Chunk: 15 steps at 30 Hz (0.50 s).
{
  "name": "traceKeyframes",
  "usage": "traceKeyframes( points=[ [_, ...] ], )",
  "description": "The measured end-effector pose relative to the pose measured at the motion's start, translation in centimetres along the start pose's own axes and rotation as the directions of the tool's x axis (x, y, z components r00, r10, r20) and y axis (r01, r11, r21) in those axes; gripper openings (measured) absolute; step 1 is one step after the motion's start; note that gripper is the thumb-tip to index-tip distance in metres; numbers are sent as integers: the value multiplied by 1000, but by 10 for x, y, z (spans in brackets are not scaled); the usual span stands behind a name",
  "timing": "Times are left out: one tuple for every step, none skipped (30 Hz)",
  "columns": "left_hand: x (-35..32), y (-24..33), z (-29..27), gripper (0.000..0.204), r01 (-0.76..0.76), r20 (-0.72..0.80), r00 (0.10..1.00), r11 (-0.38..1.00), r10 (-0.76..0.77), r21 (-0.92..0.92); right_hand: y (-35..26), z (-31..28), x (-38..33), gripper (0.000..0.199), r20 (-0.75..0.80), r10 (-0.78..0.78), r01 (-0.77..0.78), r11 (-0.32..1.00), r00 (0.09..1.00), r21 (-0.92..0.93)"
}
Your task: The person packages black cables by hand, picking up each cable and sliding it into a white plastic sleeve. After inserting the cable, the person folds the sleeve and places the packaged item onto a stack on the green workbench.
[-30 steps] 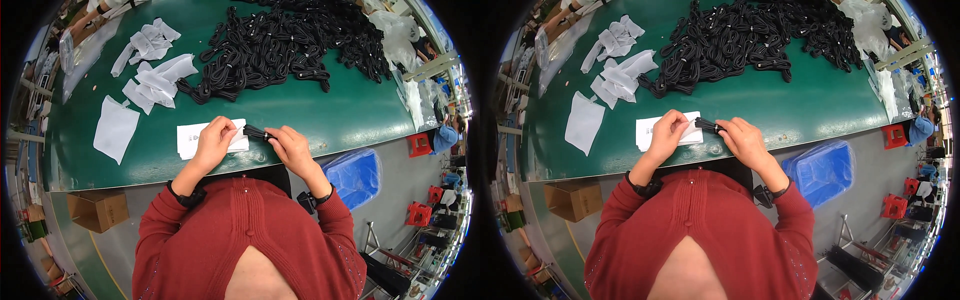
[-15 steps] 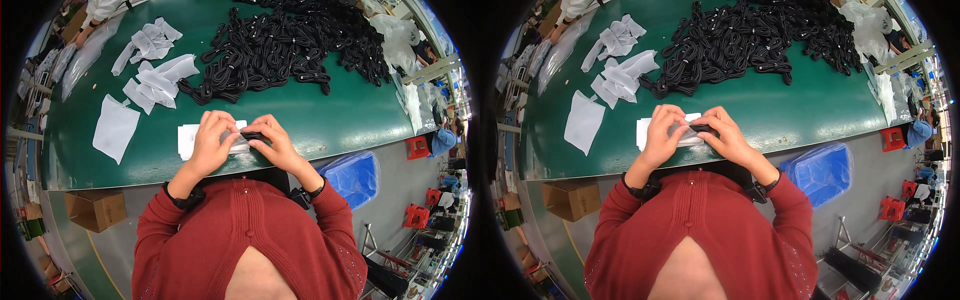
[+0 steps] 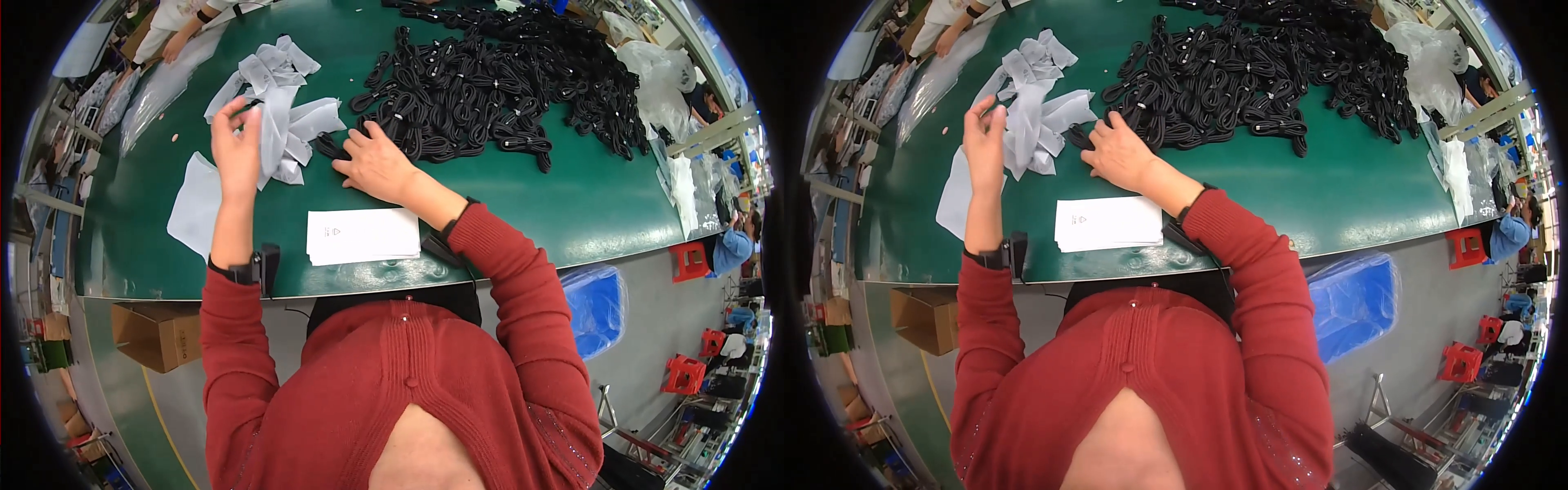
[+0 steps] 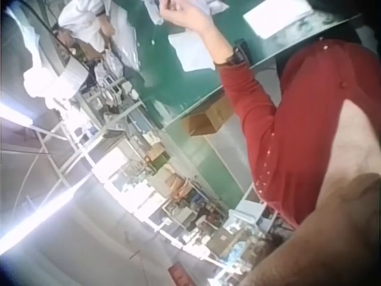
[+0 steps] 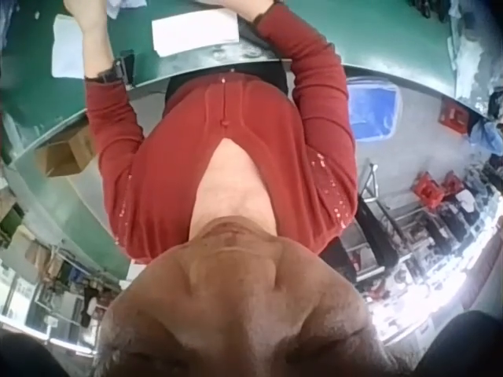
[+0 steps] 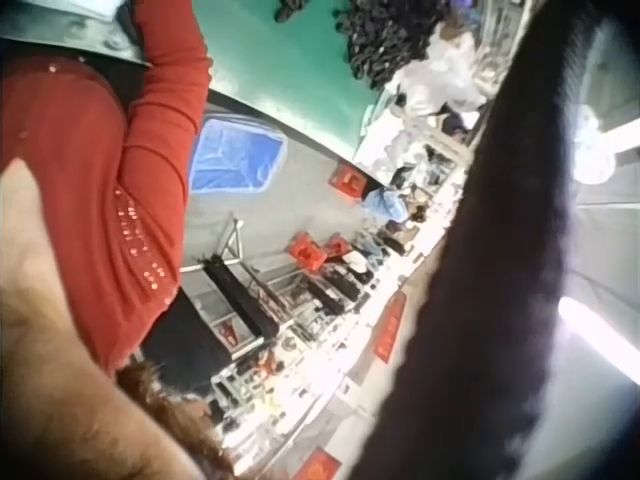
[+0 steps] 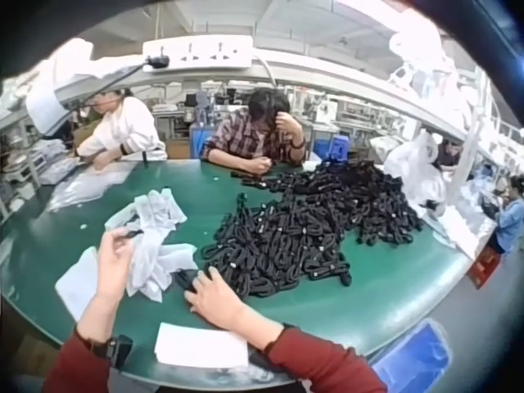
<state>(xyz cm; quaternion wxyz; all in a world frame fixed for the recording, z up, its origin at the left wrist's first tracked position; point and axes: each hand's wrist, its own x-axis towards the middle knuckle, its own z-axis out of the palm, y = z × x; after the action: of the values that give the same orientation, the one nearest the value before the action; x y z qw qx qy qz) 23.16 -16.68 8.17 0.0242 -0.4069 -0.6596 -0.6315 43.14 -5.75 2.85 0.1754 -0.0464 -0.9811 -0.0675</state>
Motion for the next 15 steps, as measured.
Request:
traceKeyframes(
  points=[
    [-7, 2, 3, 18, 1, -1, 1000, 1000, -1, 0, 5, 0, -4, 21, 50, 10, -10, 1000, 999, 2],
    [-24, 12, 6, 17, -61, 114, 991, 998, 63, -23, 8, 1, -12, 18, 105, 22, -23, 1000, 994, 6],
    [-42, 22, 9, 16, -116, 227, 966, 992, 126, -55, 10, -1, -19, 18, 113, 25, -26, 1000, 993, 10],
    [-56, 32, 11, 14, -98, 356, 929, 995, 99, -20, 13, -3, -27, 17, 73, 41, -41, 999, 996, -8],
    [-69, 42, 11, 12, -86, 473, 879, 996, 66, 20, 16, -6, -33, 16, 30, 51, -50, 998, 998, -25],
    [-84, 48, 14, 12, -46, 553, 833, 998, 13, 46, 19, -7, -37, 15, -13, 60, -61, 997, 998, -42],
    [-98, 52, 18, 12, -11, 627, 778, 997, -37, 73, 20, -6, -42, 15, -7, 58, -59, 997, 998, -41],
    [-111, 47, 24, 14, -123, 655, 750, 992, 88, 7, 22, -3, -46, 18, -3, 113, -113, 992, 994, -62],
    [-125, 40, 30, 16, -231, 674, 707, 971, 212, -63, 23, 0, -51, 22, 0, 167, -166, 983, 986, -84],
    [-136, 39, 36, 16, -228, 675, 707, 971, 212, -67, 24, 0, -54, 26, 1, 223, -222, 969, 975, -107],
    [-147, 39, 41, 16, -262, 694, 679, 962, 240, -77, 24, 0, -57, 26, 4, 225, -223, 969, 974, -109],
    [-153, 39, 45, 15, -299, 712, 648, 950, 269, -88, 24, -3, -58, 28, -106, 246, -249, 968, 963, -18],
    [-157, 40, 48, 15, -300, 713, 646, 950, 273, -92, 23, -7, -60, 29, -213, 274, -264, 962, 938, 74],
    [-161, 40, 51, 15, -332, 718, 638, 941, 277, -68, 23, -11, -62, 31, -315, 307, -266, 949, 898, 167],
    [-164, 40, 52, 15, -361, 724, 633, 932, 276, -40, 18, -20, -62, 31, -314, 308, -267, 949, 898, 167]
  ],
)
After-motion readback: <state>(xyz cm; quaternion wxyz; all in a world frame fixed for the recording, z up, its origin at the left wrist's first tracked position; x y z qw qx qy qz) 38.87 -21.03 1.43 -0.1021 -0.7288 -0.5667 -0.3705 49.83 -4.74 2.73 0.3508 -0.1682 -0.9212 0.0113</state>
